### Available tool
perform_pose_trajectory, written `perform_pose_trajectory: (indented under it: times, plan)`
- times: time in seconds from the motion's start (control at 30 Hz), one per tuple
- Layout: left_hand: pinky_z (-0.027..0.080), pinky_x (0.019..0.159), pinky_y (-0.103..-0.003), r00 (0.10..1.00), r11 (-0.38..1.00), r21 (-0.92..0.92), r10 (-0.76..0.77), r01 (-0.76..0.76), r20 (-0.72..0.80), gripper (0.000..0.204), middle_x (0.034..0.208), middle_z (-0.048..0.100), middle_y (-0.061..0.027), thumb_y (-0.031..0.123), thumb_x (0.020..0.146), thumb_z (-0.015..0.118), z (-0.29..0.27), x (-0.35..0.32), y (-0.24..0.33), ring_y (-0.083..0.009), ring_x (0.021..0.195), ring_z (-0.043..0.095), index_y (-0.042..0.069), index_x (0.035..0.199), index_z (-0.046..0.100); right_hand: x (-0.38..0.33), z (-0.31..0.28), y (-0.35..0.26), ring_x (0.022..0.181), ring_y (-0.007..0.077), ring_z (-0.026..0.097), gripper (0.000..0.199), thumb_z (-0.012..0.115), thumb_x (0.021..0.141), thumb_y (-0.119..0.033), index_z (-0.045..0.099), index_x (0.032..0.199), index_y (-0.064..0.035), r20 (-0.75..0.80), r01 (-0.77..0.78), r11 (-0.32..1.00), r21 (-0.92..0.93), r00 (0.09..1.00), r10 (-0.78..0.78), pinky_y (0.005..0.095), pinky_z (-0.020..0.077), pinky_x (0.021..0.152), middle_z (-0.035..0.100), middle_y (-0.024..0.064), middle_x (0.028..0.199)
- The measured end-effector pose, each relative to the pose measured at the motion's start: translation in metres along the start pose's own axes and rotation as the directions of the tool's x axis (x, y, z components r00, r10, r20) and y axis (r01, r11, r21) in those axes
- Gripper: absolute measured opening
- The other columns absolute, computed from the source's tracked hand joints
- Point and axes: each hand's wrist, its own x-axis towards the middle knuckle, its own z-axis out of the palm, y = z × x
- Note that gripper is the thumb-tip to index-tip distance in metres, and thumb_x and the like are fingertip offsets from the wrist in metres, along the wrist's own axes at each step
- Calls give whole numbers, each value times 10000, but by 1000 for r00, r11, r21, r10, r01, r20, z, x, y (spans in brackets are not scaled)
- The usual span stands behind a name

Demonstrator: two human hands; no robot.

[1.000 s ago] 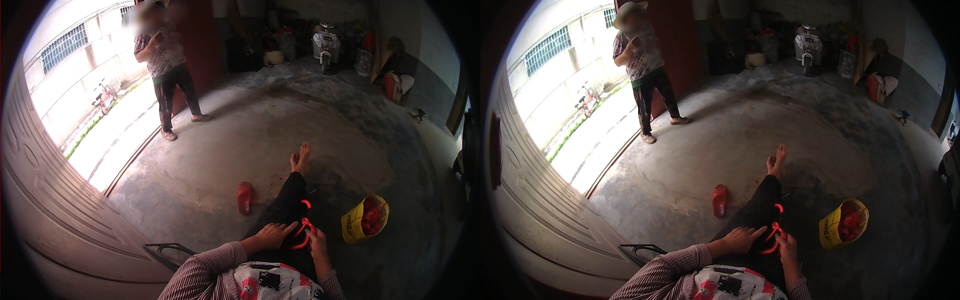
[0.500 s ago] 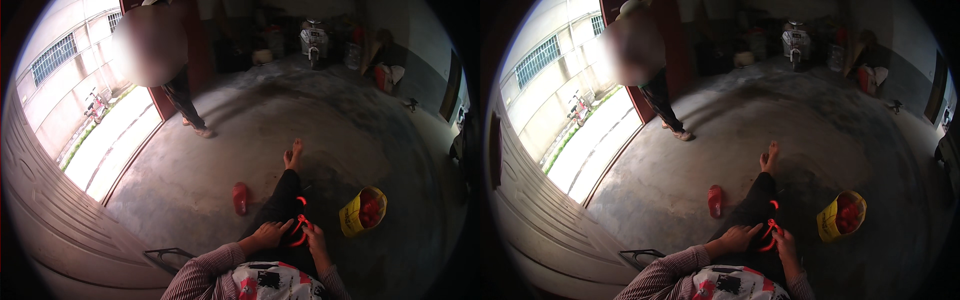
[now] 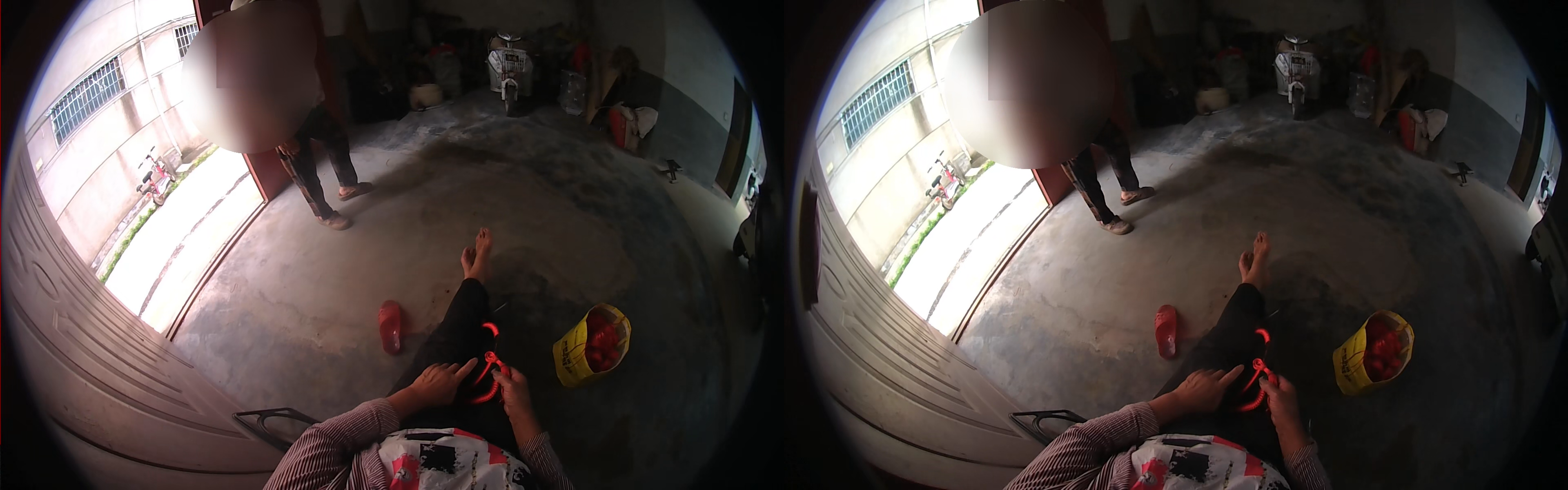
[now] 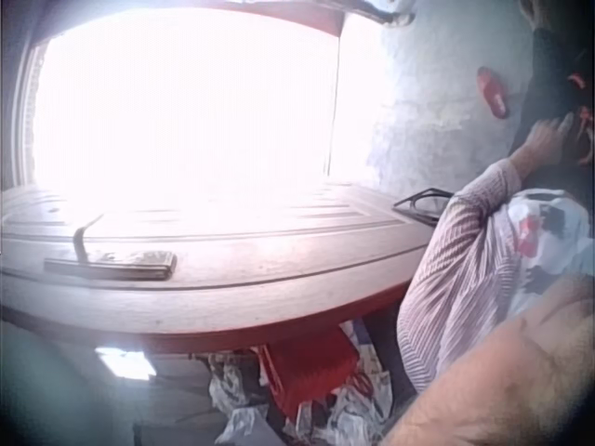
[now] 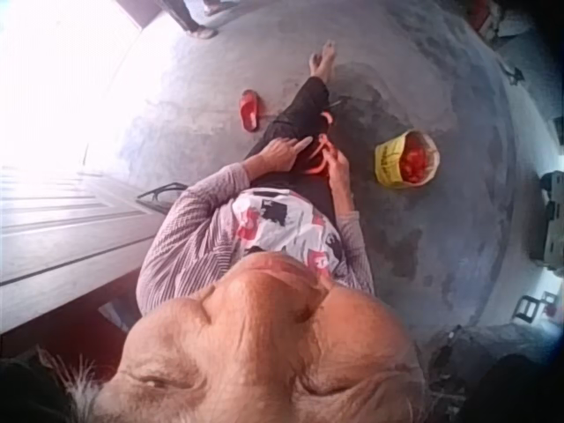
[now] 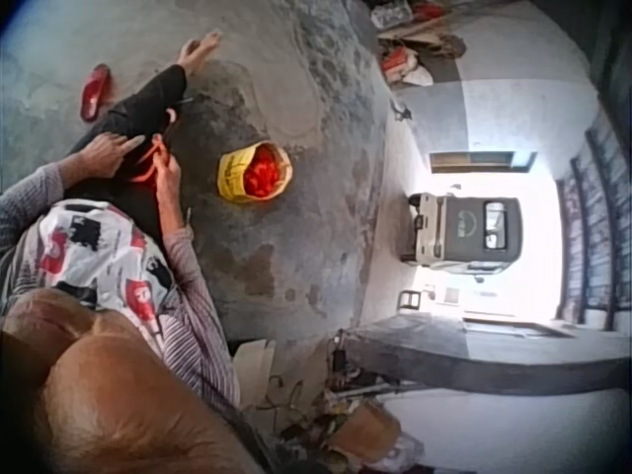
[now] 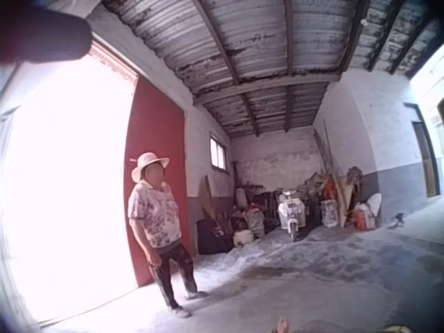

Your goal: Manual weaving of a red net around a square plastic frame.

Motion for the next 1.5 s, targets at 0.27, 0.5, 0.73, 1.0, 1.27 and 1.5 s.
perform_pose_trajectory:
  times: [0.27, 0.5, 0.73, 1.0, 1.27, 1.5]
  plan:
    - [490, 875, -433, 999, 1000, -16, 18, -18, -39, 673, 1062, 621, -191, 130, 846, 536, 5, 1, -4, -353, 953, 639, 75, 1469, 287, 4, -5, 7, 874, 92, 575, 226, 602, 870, -54, 618, 1084, 16, 0, -5, 1000, -4, 1000, 5, 246, 450, 811, 629, 23, 975]
    - [494, 873, -434, 999, 1000, -14, 2, -3, -50, 682, 1052, 626, -192, 132, 838, 542, 4, 0, -3, -357, 949, 641, 74, 1467, 287, 1, -3, 3, 868, 101, 588, 231, 615, 864, -68, 617, 1080, 14, -8, -23, 1000, 6, 1000, 23, 252, 460, 813, 638, 31, 973]
    - [497, 873, -432, 999, 1000, -4, 9, -9, -46, 702, 1062, 625, -194, 133, 825, 550, 5, 0, -3, -357, 945, 643, 74, 1470, 279, 5, -9, 11, 900, 107, 586, 265, 619, 860, -67, 608, 1108, 25, -6, -16, 1000, 5, 1000, 16, 258, 453, 847, 635, 36, 1002]
    - [496, 865, -435, 999, 1000, -10, -5, 5, -31, 695, 1065, 618, -188, 132, 832, 546, 4, 1, -2, -354, 944, 641, 75, 1471, 278, 3, -8, 7, 906, 114, 588, 256, 616, 868, -69, 609, 1102, 33, 1, -31, 999, 19, 1000, 31, 261, 454, 850, 635, 44, 1014]
    - [497, 866, -432, 999, 1000, -10, 3, -3, -45, 696, 1056, 621, -182, 138, 828, 559, 6, 2, -4, -351, 938, 643, 76, 1465, 286, 3, -7, 6, 911, 114, 590, 264, 625, 865, -79, 606, 1105, 29, 3, -30, 999, 20, 1000, 30, 260, 455, 849, 637, 47, 1016]
    - [497, 871, -430, 999, 1000, -22, -12, 11, -35, 697, 1048, 628, -184, 134, 827, 556, 4, 2, -3, -356, 945, 642, 75, 1465, 283, 4, -10, 9, 890, 100, 574, 253, 630, 861, -78, 612, 1094, 19, 2, -38, 999, 19, 999, 38, 250, 446, 835, 629, 26, 990]
